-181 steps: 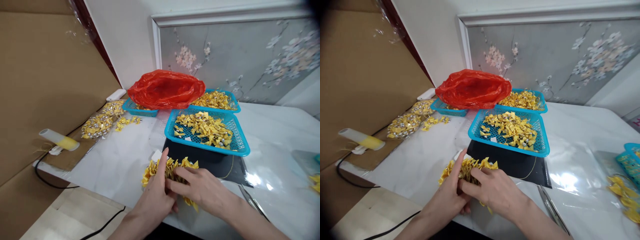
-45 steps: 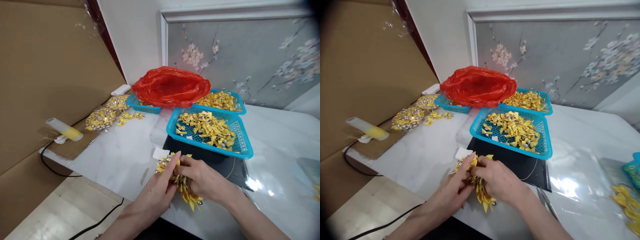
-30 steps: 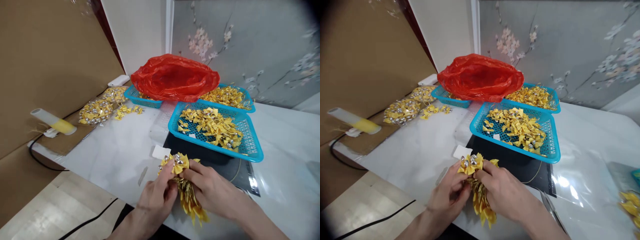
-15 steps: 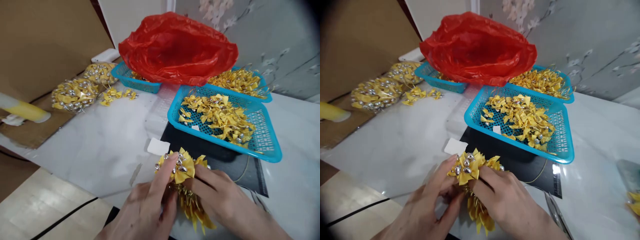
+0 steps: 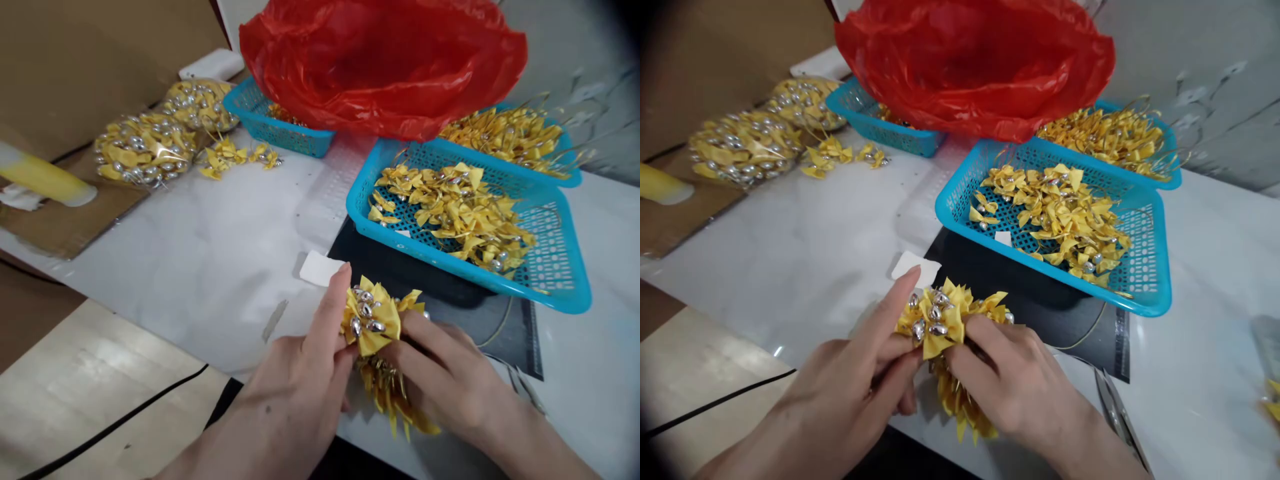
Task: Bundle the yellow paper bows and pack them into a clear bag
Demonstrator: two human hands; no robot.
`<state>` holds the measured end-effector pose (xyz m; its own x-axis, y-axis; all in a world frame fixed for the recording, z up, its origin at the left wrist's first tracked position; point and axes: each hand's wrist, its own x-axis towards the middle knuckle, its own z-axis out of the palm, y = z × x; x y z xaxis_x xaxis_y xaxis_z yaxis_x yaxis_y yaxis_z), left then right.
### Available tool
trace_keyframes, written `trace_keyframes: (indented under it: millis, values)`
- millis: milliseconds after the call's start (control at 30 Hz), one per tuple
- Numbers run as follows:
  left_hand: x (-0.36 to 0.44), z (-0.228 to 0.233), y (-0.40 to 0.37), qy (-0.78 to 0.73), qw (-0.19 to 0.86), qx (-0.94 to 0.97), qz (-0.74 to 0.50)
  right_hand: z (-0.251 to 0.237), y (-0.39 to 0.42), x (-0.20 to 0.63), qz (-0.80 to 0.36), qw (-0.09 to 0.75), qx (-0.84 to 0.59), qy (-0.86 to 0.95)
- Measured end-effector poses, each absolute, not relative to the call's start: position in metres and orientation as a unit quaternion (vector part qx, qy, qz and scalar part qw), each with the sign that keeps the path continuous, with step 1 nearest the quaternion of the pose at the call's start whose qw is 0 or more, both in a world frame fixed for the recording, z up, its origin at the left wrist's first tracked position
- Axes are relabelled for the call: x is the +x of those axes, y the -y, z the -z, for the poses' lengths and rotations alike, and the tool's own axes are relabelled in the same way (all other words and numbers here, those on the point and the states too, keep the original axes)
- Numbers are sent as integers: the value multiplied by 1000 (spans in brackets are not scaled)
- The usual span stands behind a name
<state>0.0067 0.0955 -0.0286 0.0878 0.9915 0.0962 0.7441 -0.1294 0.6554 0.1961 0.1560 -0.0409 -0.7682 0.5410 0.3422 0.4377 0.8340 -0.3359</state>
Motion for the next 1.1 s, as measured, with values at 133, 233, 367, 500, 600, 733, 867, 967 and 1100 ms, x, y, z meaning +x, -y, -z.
trace_keyframes:
  millis: [133,233,367,500,600,733,867,967,1100]
  values:
    - [7,19,-106,-629,225,705,-237,45,-155,198,-118,200,-289,929]
    - [8,14,-114,-615,244,709,-244,47,-155,200,-100,213,-285,929]
    - [10,14,-112,-605,253,711,-255,50,-156,202,-102,226,-267,931]
    - [10,16,-104,-604,240,715,-256,53,-158,206,-125,242,-252,929]
    - [10,16,-101,-608,222,720,-249,55,-158,207,-118,237,-249,932]
    - [11,16,-103,-612,212,724,-238,55,-159,206,-111,247,-252,929]
    - [12,17,-106,-601,225,731,-231,54,-160,204,-119,244,-259,927]
    - [11,19,-107,-598,235,731,-228,53,-161,205,-124,236,-249,931]
    - [8,21,-104,-613,248,723,-201,51,-163,207,-133,228,-238,935]
